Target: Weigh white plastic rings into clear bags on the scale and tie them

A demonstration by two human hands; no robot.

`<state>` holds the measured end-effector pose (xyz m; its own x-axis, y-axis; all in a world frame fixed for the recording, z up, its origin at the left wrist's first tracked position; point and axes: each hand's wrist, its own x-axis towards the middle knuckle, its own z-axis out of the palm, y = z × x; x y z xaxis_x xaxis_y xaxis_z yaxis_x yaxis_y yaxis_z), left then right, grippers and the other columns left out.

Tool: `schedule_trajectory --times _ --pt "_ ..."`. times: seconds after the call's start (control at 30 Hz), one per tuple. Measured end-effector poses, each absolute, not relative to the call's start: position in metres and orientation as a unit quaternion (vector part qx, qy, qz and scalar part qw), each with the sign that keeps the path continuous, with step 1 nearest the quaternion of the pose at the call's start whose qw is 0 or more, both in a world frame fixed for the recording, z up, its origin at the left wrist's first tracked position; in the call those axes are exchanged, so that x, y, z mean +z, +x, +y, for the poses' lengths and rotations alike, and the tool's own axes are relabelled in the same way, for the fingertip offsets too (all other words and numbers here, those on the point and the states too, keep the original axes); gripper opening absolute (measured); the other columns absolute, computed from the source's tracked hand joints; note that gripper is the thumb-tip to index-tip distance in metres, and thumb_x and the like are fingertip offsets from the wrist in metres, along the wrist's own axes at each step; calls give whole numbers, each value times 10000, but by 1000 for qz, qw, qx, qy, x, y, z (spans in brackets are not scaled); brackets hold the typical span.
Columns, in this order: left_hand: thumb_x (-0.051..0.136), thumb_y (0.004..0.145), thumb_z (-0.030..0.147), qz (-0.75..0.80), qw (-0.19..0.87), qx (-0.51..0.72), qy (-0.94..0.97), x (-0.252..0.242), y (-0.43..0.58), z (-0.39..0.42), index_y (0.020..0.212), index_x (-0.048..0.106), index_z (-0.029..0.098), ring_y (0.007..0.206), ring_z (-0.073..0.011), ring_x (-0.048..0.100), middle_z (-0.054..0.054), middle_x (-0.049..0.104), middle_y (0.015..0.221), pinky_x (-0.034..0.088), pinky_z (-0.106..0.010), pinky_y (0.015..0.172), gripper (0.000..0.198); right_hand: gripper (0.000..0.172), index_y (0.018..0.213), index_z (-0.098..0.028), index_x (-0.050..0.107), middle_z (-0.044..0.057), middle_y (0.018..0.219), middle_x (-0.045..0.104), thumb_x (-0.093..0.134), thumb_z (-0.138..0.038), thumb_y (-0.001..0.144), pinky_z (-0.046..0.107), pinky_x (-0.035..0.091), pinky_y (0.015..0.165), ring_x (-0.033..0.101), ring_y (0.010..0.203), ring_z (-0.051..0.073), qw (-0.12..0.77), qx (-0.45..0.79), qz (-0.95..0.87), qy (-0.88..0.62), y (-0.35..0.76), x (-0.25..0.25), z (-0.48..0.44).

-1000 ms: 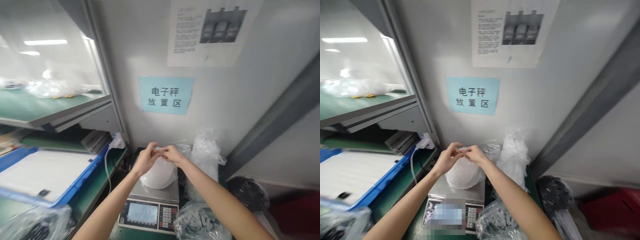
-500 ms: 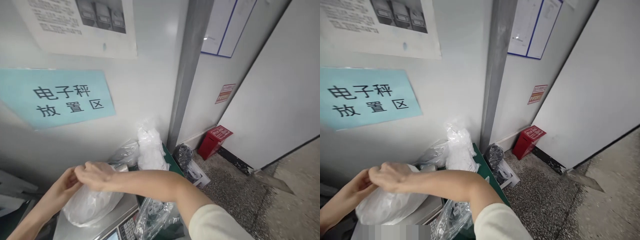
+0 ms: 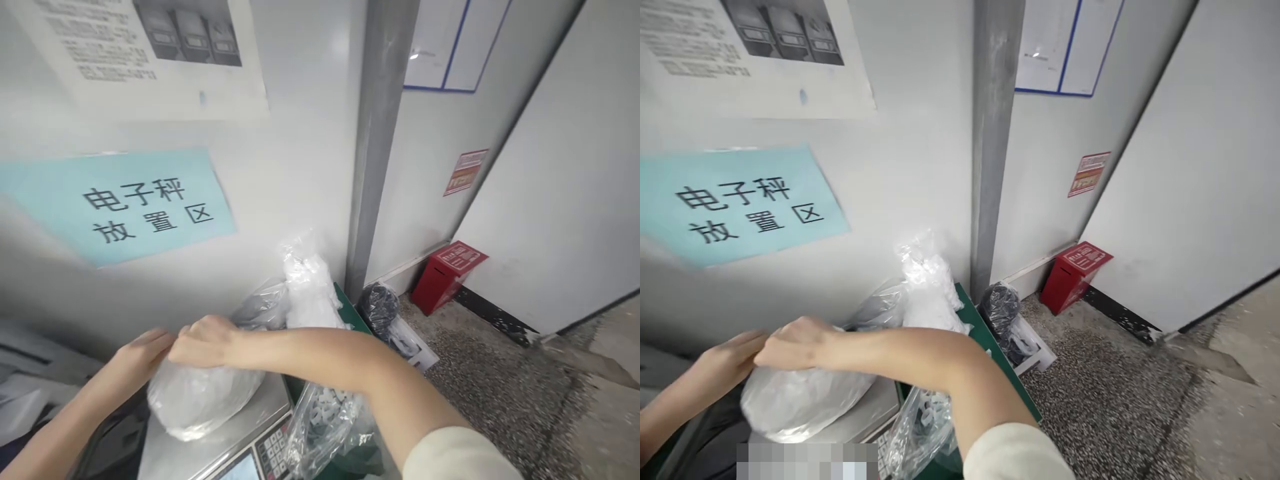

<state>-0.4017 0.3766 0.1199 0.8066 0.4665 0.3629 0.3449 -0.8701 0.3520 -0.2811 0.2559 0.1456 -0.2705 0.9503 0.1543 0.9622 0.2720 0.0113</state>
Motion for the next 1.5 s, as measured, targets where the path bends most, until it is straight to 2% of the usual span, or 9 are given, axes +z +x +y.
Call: schedule_trajectory --times 0.17,0.3,0.6,0.8,0.93,1.03,1.2,1.4,1.5 --pt "354 677 543 206 139 194 949 111 -402 365 633 582 246 728 -194 595 -25 636 713 471 -270 713 377 208 854 -104 603 96 896 644 395 -85 860 330 486 604 595 845 237 79 -71 -783 -613 -276 124 238" --pt "376 650 535 340 196 275 878 99 -412 356 772 602 222 845 -240 608 -63 656 905 477 -324 791 405 396 1057 -65 536 153 1052 585 466 -404 865 378 486 758 523 1007 277 178 -79 -726 -660 -281 101 246" --pt "369 715 406 604 295 394 627 44 -451 343 863 518 153 971 -316 579 -146 628 951 439 -462 883 329 268 750 -138 613 66 866 631 525 -367 855 285 471 718 598 821 212 261 -61 -695 -667 -281 99 270" --pt "358 711 451 613 312 395 609 -4 -443 303 888 486 146 982 -345 562 -173 597 966 421 -498 887 375 354 683 -128 556 5 724 549 394 -339 917 202 426 651 556 753 112 380 -132 -639 -656 -239 172 217" --pt "405 730 576 352 398 253 808 -20 -384 241 1020 526 160 1056 -321 517 -168 561 1122 399 -495 924 521 358 703 -84 566 -21 704 537 426 -363 879 243 408 684 553 749 99 460 -194 -570 -652 -198 249 153" --pt "493 664 682 150 411 103 893 -30 -336 199 1297 379 184 1287 -333 268 -157 322 1391 220 -519 1057 813 341 745 -106 622 -59 676 573 469 -407 798 276 345 605 580 743 117 505 -263 -480 -668 -168 290 98" --pt "587 611 665 -23 431 -190 882 -39 -306 172 1310 360 346 1317 -342 194 -65 272 1434 153 -542 1064 800 515 594 -176 633 -48 767 661 392 -618 702 445 238 538 573 817 233 419 -351 -324 -772 -121 289 13" --pt "361 730 678 304 467 188 809 13 -269 249 741 602 107 775 -269 604 -134 638 764 480 -394 740 620 657 656 -255 592 76 792 652 244 -812 646 387 417 567 605 783 252 298 -305 -290 -857 -76 226 -46" --pt "444 784 486 389 409 273 779 49 -215 302 953 531 84 975 -256 560 -166 602 1013 430 -355 859 445 676 585 -275 512 107 676 640 223 -886 566 391 423 454 606 631 267 290 -259 -301 -871 -51 196 -61"
